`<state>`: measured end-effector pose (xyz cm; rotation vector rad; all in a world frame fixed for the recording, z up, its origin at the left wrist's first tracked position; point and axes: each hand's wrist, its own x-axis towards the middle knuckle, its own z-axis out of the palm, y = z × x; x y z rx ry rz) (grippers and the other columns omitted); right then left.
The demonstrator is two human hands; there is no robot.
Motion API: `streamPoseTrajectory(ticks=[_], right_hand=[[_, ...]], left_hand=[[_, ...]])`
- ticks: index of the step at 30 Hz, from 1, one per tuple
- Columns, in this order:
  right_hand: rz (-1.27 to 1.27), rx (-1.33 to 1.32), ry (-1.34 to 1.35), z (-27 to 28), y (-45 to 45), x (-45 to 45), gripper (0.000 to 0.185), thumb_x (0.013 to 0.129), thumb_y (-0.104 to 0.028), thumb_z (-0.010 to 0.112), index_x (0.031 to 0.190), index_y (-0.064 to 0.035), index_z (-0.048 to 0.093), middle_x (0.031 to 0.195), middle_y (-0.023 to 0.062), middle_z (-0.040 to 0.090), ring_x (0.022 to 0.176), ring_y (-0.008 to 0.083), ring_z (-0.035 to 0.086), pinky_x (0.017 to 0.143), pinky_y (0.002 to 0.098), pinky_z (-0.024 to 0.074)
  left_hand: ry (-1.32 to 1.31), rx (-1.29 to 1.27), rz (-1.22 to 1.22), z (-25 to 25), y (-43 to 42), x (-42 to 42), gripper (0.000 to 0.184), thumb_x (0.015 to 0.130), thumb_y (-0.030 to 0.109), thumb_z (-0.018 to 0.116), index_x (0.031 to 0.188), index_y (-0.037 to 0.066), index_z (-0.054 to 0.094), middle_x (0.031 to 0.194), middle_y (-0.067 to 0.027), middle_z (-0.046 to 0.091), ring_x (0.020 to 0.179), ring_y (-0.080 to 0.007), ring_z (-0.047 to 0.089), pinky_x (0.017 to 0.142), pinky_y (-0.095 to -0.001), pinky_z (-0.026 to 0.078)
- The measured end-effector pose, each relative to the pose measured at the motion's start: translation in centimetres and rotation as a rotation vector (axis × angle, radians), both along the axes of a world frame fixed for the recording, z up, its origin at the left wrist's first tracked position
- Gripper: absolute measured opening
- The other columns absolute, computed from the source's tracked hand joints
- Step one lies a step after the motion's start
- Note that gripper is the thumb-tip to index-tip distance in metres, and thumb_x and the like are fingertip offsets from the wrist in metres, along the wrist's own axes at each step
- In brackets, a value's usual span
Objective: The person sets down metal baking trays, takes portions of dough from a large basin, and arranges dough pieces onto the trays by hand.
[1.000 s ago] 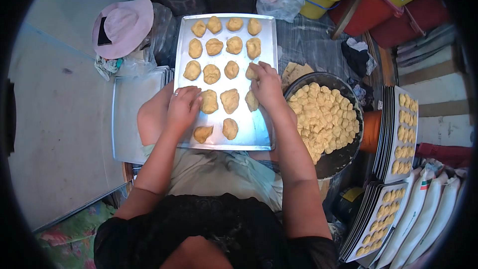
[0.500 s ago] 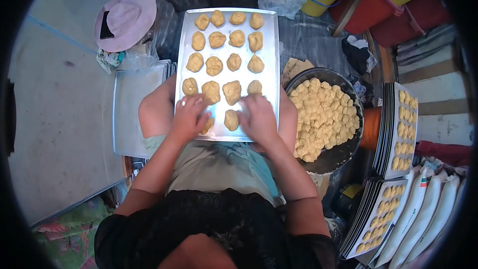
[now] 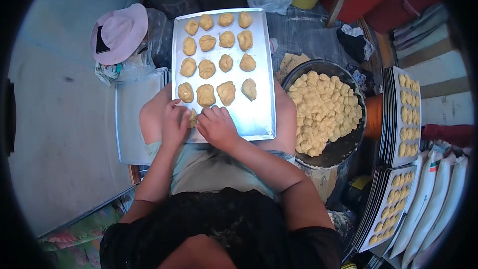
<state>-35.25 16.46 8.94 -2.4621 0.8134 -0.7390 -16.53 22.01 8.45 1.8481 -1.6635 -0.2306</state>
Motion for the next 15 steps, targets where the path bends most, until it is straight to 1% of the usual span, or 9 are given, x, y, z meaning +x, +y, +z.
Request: streamPoseTrajectory(ticks=[3,4,6,8,9,11,13,14,15], right_hand=[[-0.149,-0.193,0.042,2.0,-2.3,1.1,0.037,0.083,-0.023,0.069,0.119,-0.0162,0.063,0.114,0.0046,0.06,0.112,0.0249,0.054,0.094,0.0479,0.0383],[-0.137,-0.229,0.085,1.6,-3.4,1.4,0.038,0.083,-0.024,0.069,0.121,-0.0172,0.063,0.118,0.0042,0.06,0.116,0.0247,0.053,0.096,0.0512,0.0366],[-0.11,-0.307,0.173,0.2,-5.4,1.9,0.041,0.084,-0.025,0.068,0.124,-0.0194,0.063,0.127,0.0034,0.059,0.122,0.0242,0.051,0.1,0.0579,0.0331],[-0.057,-0.191,0.239,-0.9,-6.3,2.0,0.038,0.086,-0.025,0.066,0.124,-0.02,0.064,0.131,0.0025,0.058,0.127,0.0235,0.049,0.103,0.0608,0.0303],[-0.038,-0.127,0.273,-1.5,-6.6,2.0,0.037,0.086,-0.025,0.065,0.123,-0.0204,0.064,0.133,0.002,0.058,0.129,0.0231,0.049,0.105,0.0623,0.0288],[-0.073,-0.165,0.202,-3.3,-6.3,1.7,0.034,0.091,-0.026,0.058,0.124,-0.0192,0.064,0.137,0.002,0.056,0.132,0.0231,0.047,0.107,0.0636,0.0268],[-0.074,-0.235,0.08,-2.7,-5.9,0.4,0.034,0.09,-0.024,0.059,0.123,-0.0176,0.065,0.139,0.0078,0.055,0.133,0.0263,0.046,0.107,0.0634,0.026],[-0.099,-0.165,0.011,-1.9,-5.9,-0.9,0.035,0.089,-0.025,0.061,0.123,-0.0175,0.065,0.138,0.0085,0.055,0.132,0.0269,0.046,0.108,0.0633,0.0258],[-0.121,-0.098,-0.063,-0.2,-5.9,-2.3,0.037,0.087,-0.026,0.063,0.124,-0.0174,0.064,0.138,0.0092,0.054,0.132,0.0276,0.046,0.108,0.0632,0.0256]], left_hand=[[-0.036,-0.188,0.097,1.5,-3.1,-0.4,0.033,0.09,0.019,0.066,0.119,0.002,0.063,0.125,-0.0236,0.055,0.111,-0.0412,0.055,0.096,-0.0455,0.045],[-0.01,-0.111,0.117,1.6,-3.9,-0.3,0.033,0.088,0.016,0.067,0.118,0.003,0.064,0.126,-0.0226,0.056,0.113,-0.0411,0.055,0.097,-0.0456,0.045],[-0.033,-0.024,0.037,0.3,-4.8,1.0,0.036,0.085,0.012,0.067,0.12,0.005,0.064,0.127,-0.0219,0.056,0.115,-0.0413,0.054,0.098,-0.0457,0.045],[-0.009,0.054,0.006,-1.3,-5.3,2.1,0.042,0.08,0.006,0.065,0.121,0.007,0.064,0.131,-0.0211,0.056,0.117,-0.0407,0.054,0.099,-0.0452,0.046],[-0.038,0.095,-0.01,-1.2,-5.2,2.6,0.043,0.079,0.005,0.064,0.123,0.007,0.064,0.134,-0.0217,0.053,0.119,-0.0418,0.052,0.101,-0.0452,0.045],[-0.084,0.193,-0.063,-0.4,-4.8,2.5,0.046,0.079,0.003,0.063,0.125,0.007,0.062,0.141,-0.023,0.048,0.124,-0.044,0.049,0.104,-0.0452,0.043],[-0.098,0.144,-0.016,0.5,-4.5,0.9,0.048,0.081,0.005,0.063,0.129,0.008,0.06,0.147,-0.0229,0.041,0.131,-0.0452,0.042,0.107,-0.0479,0.038],[-0.108,0.119,0.012,1.2,-4.5,0.2,0.049,0.081,0.006,0.064,0.131,0.009,0.059,0.15,-0.0229,0.038,0.134,-0.0459,0.039,0.109,-0.0493,0.036],[-0.132,0.096,-0.023,2.2,-4.6,-0.8,0.05,0.082,0.008,0.064,0.132,0.009,0.059,0.151,-0.0226,0.036,0.136,-0.0459,0.035,0.11,-0.051,0.033]])
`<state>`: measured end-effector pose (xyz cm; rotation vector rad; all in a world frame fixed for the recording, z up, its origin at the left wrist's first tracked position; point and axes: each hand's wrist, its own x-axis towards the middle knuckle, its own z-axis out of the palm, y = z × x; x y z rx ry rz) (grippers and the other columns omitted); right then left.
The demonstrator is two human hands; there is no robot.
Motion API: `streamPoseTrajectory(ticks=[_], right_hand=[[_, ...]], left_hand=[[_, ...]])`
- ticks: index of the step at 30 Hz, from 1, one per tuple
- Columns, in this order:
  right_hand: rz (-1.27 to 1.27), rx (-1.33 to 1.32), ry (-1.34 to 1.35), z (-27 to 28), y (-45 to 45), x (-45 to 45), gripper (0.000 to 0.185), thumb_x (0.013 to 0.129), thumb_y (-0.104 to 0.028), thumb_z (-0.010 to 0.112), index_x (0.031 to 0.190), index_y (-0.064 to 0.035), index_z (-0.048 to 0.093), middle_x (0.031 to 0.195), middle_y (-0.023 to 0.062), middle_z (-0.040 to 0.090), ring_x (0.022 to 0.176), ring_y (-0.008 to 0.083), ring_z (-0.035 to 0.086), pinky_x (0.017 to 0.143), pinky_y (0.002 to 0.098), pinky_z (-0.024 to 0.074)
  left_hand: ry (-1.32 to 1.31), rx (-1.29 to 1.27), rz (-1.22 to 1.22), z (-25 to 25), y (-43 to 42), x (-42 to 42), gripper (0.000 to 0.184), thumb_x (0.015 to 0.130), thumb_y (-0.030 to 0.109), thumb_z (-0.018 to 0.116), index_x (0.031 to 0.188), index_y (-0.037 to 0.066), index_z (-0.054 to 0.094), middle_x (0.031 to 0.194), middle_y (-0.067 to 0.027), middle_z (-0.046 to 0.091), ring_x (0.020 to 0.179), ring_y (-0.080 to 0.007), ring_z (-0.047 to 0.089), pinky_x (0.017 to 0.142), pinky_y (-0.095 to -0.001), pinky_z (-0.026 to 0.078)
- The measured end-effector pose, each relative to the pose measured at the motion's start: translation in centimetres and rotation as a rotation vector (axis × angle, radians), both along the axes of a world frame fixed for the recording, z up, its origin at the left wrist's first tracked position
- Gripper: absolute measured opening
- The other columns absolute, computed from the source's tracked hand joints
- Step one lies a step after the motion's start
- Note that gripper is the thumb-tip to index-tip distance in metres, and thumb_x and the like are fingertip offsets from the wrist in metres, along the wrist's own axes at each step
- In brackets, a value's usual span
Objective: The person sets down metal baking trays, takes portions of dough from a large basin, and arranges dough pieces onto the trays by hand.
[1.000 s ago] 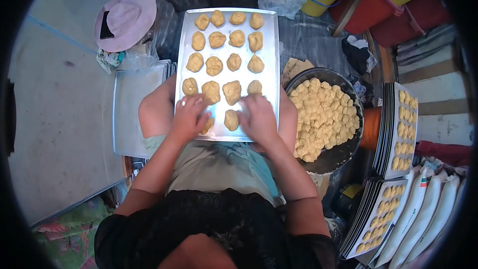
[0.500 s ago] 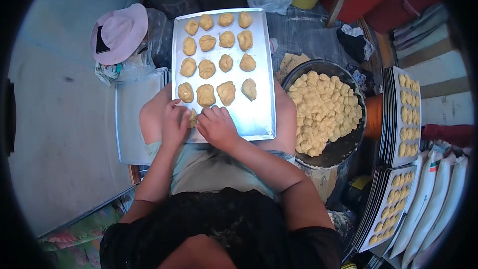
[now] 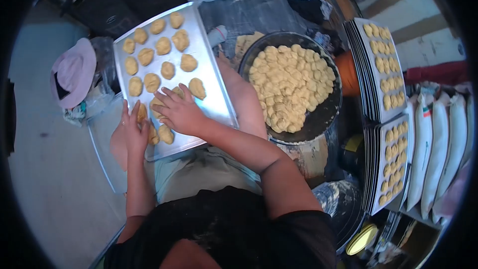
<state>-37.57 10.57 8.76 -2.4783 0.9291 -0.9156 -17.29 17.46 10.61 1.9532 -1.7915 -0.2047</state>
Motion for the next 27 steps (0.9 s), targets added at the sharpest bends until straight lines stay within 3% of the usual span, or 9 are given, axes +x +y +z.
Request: streamPoseTrajectory(ticks=[2,4,6,9,14,17,22,24,27], right_hand=[[-0.106,0.021,-0.112,0.2,-1.2,-4.1,0.042,0.083,-0.028,0.069,0.123,-0.0169,0.064,0.136,0.0109,0.055,0.128,0.0282,0.049,0.108,0.0576,0.0294],[-0.315,0.097,-0.077,1.1,-4.0,-11.1,0.051,0.076,-0.015,0.074,0.125,-0.0102,0.061,0.132,0.0206,0.054,0.123,0.0387,0.05,0.105,0.0437,0.0385],[-0.662,0.088,-0.242,-6.5,-6.4,-18.2,0.048,0.08,-0.015,0.072,0.125,-0.0074,0.06,0.126,0.0214,0.056,0.119,0.0404,0.052,0.103,0.0457,0.0403],[-1.044,0.645,0.275,-20.7,-6.8,-30.8,0.07,0.073,-0.022,0.08,0.136,-0.0098,0.052,0.132,0.0255,0.05,0.125,0.0403,0.048,0.104,0.0465,0.0406],[-1.286,0.864,0.537,-28.2,0.3,-30.2,0.087,0.07,-0.026,0.08,0.147,-0.022,0.038,0.157,0.0231,0.02,0.132,0.043,0.04,0.104,0.0454,0.0453],[-1.178,0.737,0.383,-29.8,2.3,-31.3,0.072,0.07,-0.023,0.078,0.135,-0.0168,0.049,0.148,0.0208,0.039,0.126,0.0383,0.05,0.098,0.0452,0.0485],[-1.261,0.825,-0.058,-25.6,3.2,-36.6,0.042,0.071,-0.013,0.072,0.112,-0.0105,0.064,0.102,0.0174,0.068,0.094,0.0329,0.066,0.082,0.042,0.0522],[-1.222,0.668,-0.219,-30.1,3.9,-40.6,0.035,0.075,-0.01,0.068,0.109,-0.0073,0.064,0.097,0.0151,0.068,0.091,0.0287,0.066,0.076,0.0386,0.0549],[-0.998,0.832,-0.853,-22.2,3.2,-38.6,0.025,0.085,-0.001,0.057,0.109,-0.006,0.059,0.105,0.0087,0.063,0.094,0.0203,0.066,0.076,0.0371,0.0586]], left_hand=[[-0.044,-0.043,-0.06,1.8,-0.2,-2.7,0.05,0.084,0.011,0.064,0.134,0.009,0.057,0.153,-0.022,0.032,0.14,-0.046,0.029,0.113,-0.0544,0.027],[-0.049,-0.039,-0.201,2.9,-0.3,-6.2,0.045,0.087,0.018,0.066,0.131,0.01,0.06,0.151,-0.021,0.035,0.141,-0.0435,0.03,0.112,-0.0552,0.024],[-0.012,-0.004,-0.366,3.8,-0.3,-10.0,0.044,0.087,0.019,0.067,0.129,0.011,0.061,0.15,-0.0205,0.037,0.141,-0.0427,0.031,0.112,-0.0536,0.025],[0.012,0.058,-0.584,3.1,-0.4,-14.1,0.041,0.087,0.021,0.067,0.127,0.013,0.062,0.149,-0.0191,0.04,0.141,-0.0405,0.032,0.109,-0.0521,0.027],[0.08,0.134,-0.729,1.2,0.4,-16.9,0.042,0.084,0.018,0.071,0.125,0.012,0.063,0.147,-0.0172,0.044,0.138,-0.0386,0.039,0.106,-0.0501,0.03],[0.07,0.206,-0.733,1.5,1.0,-16.9,0.039,0.085,0.017,0.07,0.123,0.012,0.063,0.146,-0.0155,0.046,0.137,-0.0362,0.04,0.105,-0.05,0.031],[0.114,0.203,-0.728,1.6,2.4,-15.3,0.034,0.086,0.017,0.068,0.119,0.009,0.065,0.139,-0.0115,0.052,0.133,-0.0321,0.046,0.103,-0.0478,0.035],[0.112,0.161,-0.749,1.5,3.1,-14.5,0.033,0.086,0.016,0.069,0.117,0.009,0.065,0.134,-0.0101,0.055,0.128,-0.0305,0.049,0.102,-0.0453,0.037],[0.15,0.136,-0.72,1.8,4.7,-12.6,0.031,0.086,0.016,0.069,0.116,0.008,0.065,0.127,-0.0083,0.059,0.123,-0.0286,0.053,0.099,-0.0424,0.04]])
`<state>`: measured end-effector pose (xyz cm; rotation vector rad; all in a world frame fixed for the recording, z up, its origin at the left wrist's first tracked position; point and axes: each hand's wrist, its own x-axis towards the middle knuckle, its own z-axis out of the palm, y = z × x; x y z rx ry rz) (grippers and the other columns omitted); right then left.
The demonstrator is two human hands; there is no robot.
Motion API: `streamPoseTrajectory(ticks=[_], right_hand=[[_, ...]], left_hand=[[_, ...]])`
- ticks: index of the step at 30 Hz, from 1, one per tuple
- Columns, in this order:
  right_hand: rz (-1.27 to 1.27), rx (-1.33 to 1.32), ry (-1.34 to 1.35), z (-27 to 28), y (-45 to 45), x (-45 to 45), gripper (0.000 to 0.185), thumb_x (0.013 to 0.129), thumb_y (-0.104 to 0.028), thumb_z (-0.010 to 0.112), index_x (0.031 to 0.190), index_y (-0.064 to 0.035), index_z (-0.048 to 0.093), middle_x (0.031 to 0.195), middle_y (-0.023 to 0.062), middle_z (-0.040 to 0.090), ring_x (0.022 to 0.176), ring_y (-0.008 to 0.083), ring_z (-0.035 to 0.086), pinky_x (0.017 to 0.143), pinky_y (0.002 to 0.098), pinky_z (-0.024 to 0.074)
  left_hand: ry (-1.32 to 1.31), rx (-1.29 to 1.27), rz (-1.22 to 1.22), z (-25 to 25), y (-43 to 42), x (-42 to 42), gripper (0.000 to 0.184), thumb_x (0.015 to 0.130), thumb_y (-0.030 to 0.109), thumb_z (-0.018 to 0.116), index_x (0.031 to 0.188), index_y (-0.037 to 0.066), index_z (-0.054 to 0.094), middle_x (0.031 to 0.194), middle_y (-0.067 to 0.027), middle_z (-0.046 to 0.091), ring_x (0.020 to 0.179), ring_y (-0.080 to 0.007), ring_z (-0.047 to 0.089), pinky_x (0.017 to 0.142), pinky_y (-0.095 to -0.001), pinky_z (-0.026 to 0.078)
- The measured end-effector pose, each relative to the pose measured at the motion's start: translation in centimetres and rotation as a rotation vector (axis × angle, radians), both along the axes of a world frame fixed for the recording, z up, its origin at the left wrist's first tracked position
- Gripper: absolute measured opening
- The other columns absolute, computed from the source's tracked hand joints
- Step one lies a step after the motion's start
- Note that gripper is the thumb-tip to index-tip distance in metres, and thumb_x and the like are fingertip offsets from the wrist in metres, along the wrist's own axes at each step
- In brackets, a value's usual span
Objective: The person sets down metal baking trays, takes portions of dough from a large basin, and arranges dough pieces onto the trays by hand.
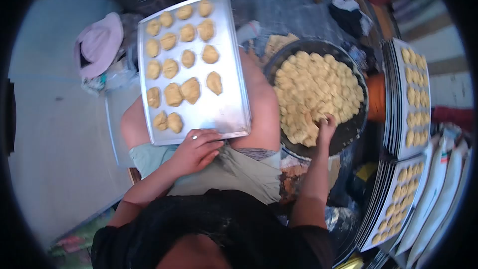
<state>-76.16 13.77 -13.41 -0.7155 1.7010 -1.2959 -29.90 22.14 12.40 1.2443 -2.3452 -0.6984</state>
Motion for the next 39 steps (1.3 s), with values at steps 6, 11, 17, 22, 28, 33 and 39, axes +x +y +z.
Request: streamPoseTrajectory(ticks=[6,11,17,22,28,33,39], right_hand=[[0.341,-0.346,-0.126,18.3,0.7,13.8,0.038,0.081,0.008,0.047,0.116,-0.0039,0.054,0.114,0.0091,0.058,0.1,0.0187,0.061,0.087,0.0312,0.052],[0.846,-0.741,0.229,21.3,2.5,28.9,0.039,0.076,0.004,0.059,0.113,-0.0046,0.057,0.122,0.0186,0.056,0.113,0.0326,0.057,0.098,0.0379,0.0461],[1.209,-0.19,0.033,22.8,1.7,31.8,0.035,0.076,0.004,0.063,0.111,-0.0029,0.06,0.12,0.0144,0.057,0.088,0.0208,0.064,0.074,0.0307,0.0517],[1.01,-0.266,0.091,24.5,0.7,28.2,0.022,0.084,-0.001,0.067,0.106,-0.002,0.063,0.085,0.0012,0.064,0.074,0.0081,0.058,0.068,0.0244,0.0484],[0.885,-0.517,0.523,22.0,-0.4,29.4,0.03,0.087,-0.009,0.071,0.116,-0.0039,0.067,0.102,0.0109,0.065,0.086,0.0217,0.064,0.074,0.0305,0.0519],[0.845,-0.484,0.593,22.7,1.1,31.0,0.027,0.086,-0.009,0.07,0.111,-0.0001,0.066,0.111,0.016,0.061,0.098,0.032,0.064,0.082,0.0378,0.053],[0.938,-0.628,0.736,22.4,0.7,30.0,0.034,0.078,-0.009,0.074,0.11,-0.0029,0.065,0.112,0.0161,0.061,0.1,0.0352,0.06,0.087,0.0427,0.0493]], left_hand=[[0.0,-0.14,0.305,-0.4,2.7,3.8,0.026,0.085,0.011,0.067,0.111,0.007,0.066,0.119,-0.0097,0.061,0.112,-0.0285,0.057,0.095,-0.0424,0.043],[0.065,-0.175,0.481,-0.6,2.3,5.9,0.027,0.086,0.011,0.065,0.113,0.007,0.066,0.12,-0.0121,0.061,0.112,-0.0313,0.056,0.093,-0.0448,0.042],[-0.145,-0.13,0.521,-2.3,0.5,4.9,0.038,0.092,0.027,0.062,0.125,0.009,0.061,0.123,-0.0116,0.061,0.113,-0.0326,0.054,0.094,-0.0468,0.039],[-0.166,-0.171,0.503,-2.5,-0.5,4.5,0.042,0.088,0.032,0.066,0.124,0.01,0.062,0.12,-0.0111,0.062,0.107,-0.0289,0.056,0.089,-0.0457,0.039],[-0.228,-0.131,0.556,-2.4,-2.3,4.1,0.034,0.087,0.028,0.067,0.116,0.009,0.065,0.087,-0.0084,0.068,0.084,-0.0256,0.06,0.078,-0.0418,0.04],[-0.13,-0.198,0.575,-2.9,-2.7,3.0,0.029,0.088,0.025,0.065,0.112,0.009,0.067,0.072,-0.0083,0.067,0.07,-0.0272,0.061,0.073,-0.0415,0.04],[-0.286,-0.183,0.475,-3.1,-1.9,2.6,0.031,0.089,0.026,0.064,0.115,0.009,0.066,0.107,-0.0084,0.066,0.093,-0.0232,0.059,0.077,-0.0408,0.039]])
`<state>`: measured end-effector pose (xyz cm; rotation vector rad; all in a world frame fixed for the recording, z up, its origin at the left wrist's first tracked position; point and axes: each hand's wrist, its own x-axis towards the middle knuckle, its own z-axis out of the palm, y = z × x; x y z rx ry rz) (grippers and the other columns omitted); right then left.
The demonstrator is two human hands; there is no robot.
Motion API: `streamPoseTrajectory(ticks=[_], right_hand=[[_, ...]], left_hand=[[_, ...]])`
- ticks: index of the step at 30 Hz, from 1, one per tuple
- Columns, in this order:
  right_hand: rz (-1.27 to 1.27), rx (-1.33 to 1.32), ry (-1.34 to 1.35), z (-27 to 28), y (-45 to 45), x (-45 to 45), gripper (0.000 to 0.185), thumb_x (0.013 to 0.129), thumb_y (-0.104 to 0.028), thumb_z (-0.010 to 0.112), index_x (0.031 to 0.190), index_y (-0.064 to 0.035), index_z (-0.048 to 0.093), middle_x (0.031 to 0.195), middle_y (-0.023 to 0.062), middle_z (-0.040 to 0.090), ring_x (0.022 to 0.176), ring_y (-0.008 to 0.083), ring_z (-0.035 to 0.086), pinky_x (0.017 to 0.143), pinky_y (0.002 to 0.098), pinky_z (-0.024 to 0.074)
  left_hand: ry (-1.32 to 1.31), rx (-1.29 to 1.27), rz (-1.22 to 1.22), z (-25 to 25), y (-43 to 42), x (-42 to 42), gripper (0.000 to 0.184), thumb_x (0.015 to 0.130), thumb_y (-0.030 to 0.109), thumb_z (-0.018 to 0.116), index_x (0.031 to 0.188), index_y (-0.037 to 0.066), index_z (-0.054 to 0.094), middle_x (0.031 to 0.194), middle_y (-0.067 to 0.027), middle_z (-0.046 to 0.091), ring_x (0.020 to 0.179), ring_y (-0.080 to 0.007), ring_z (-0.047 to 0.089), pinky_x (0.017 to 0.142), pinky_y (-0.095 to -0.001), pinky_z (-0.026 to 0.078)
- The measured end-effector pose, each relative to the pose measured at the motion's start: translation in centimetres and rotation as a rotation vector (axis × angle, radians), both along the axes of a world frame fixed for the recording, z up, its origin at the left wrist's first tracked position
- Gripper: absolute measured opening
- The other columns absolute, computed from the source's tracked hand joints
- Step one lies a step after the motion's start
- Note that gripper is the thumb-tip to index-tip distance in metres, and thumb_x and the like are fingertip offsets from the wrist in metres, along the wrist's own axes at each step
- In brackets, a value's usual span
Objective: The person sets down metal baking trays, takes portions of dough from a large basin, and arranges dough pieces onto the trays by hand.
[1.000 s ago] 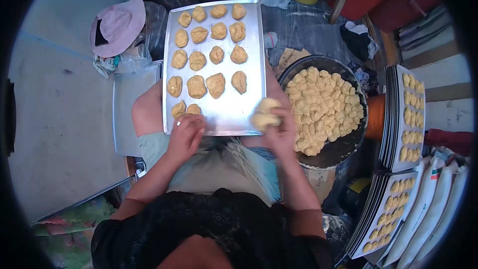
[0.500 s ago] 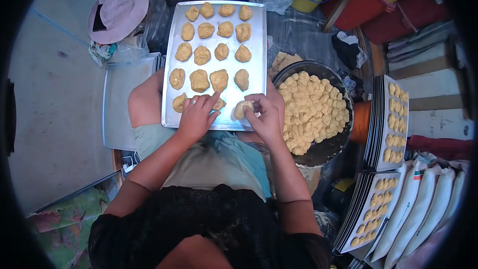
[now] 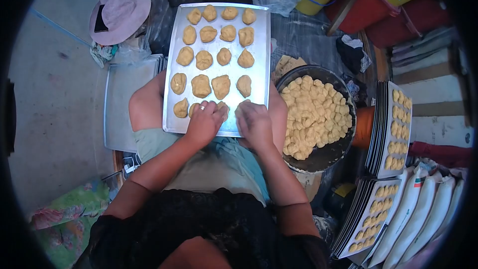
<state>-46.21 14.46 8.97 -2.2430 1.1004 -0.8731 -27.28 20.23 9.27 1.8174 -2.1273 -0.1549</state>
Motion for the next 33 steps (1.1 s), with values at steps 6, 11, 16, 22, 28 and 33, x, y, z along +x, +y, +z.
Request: streamPoseTrajectory(ticks=[6,11,16,22,28,33], right_hand=[[-0.061,0.014,-0.012,-1.8,0.4,0.7,0.033,0.076,-0.008,0.074,0.109,-0.0055,0.066,0.115,0.0176,0.06,0.105,0.0369,0.054,0.09,0.0429,0.0467],[0.061,0.007,0.088,-1.3,0.4,0.5,0.031,0.081,-0.009,0.07,0.111,-0.003,0.066,0.12,0.0168,0.062,0.106,0.033,0.058,0.09,0.0425,0.0472],[-0.12,0.067,0.061,2.5,-3.8,1.7,0.036,0.08,-0.014,0.072,0.114,-0.0033,0.065,0.119,0.017,0.061,0.107,0.0354,0.058,0.092,0.0438,0.0471],[-0.232,0.225,0.049,0.0,-6.6,3.9,0.04,0.079,-0.016,0.074,0.117,-0.004,0.066,0.109,0.0157,0.061,0.104,0.0339,0.059,0.09,0.043,0.0479],[-0.16,-0.047,0.054,1.6,-6.1,4.2,0.043,0.078,-0.023,0.075,0.117,-0.008,0.066,0.106,0.0101,0.061,0.104,0.03,0.058,0.089,0.0425,0.0458],[0.093,-0.119,0.324,2.4,-6.3,6.9,0.048,0.078,-0.026,0.074,0.124,-0.0151,0.064,0.111,0.0058,0.063,0.107,0.0248,0.055,0.092,0.0415,0.0371]], left_hand=[[-0.045,-0.083,-0.05,-0.5,-0.2,-0.1,0.035,0.088,0.026,0.063,0.12,0.011,0.064,0.123,-0.0054,0.061,0.099,-0.0198,0.056,0.08,-0.0374,0.04],[0.024,-0.094,0.013,0.5,-0.6,0.5,0.038,0.088,0.026,0.065,0.121,0.008,0.063,0.121,-0.0071,0.063,0.104,-0.0237,0.056,0.087,-0.0407,0.039],[-0.009,-0.098,0.085,0.7,-5.6,2.2,0.04,0.086,0.025,0.066,0.121,0.006,0.063,0.12,-0.0091,0.065,0.107,-0.0256,0.056,0.093,-0.0429,0.038],[-0.009,-0.105,-0.052,-1.4,-7.4,2.3,0.035,0.088,0.014,0.062,0.122,0.005,0.063,0.128,-0.0121,0.062,0.113,-0.0279,0.057,0.096,-0.0431,0.04],[0.091,-0.155,0.074,0.0,-4.4,4.6,0.046,0.084,0.013,0.065,0.129,0.006,0.059,0.127,-0.0147,0.061,0.114,-0.032,0.057,0.097,-0.0438,0.041],[0.004,0.138,0.22,1.9,-3.2,6.2,0.046,0.082,0.014,0.067,0.126,0.006,0.061,0.122,-0.0163,0.062,0.11,-0.034,0.059,0.094,-0.0464,0.043]])
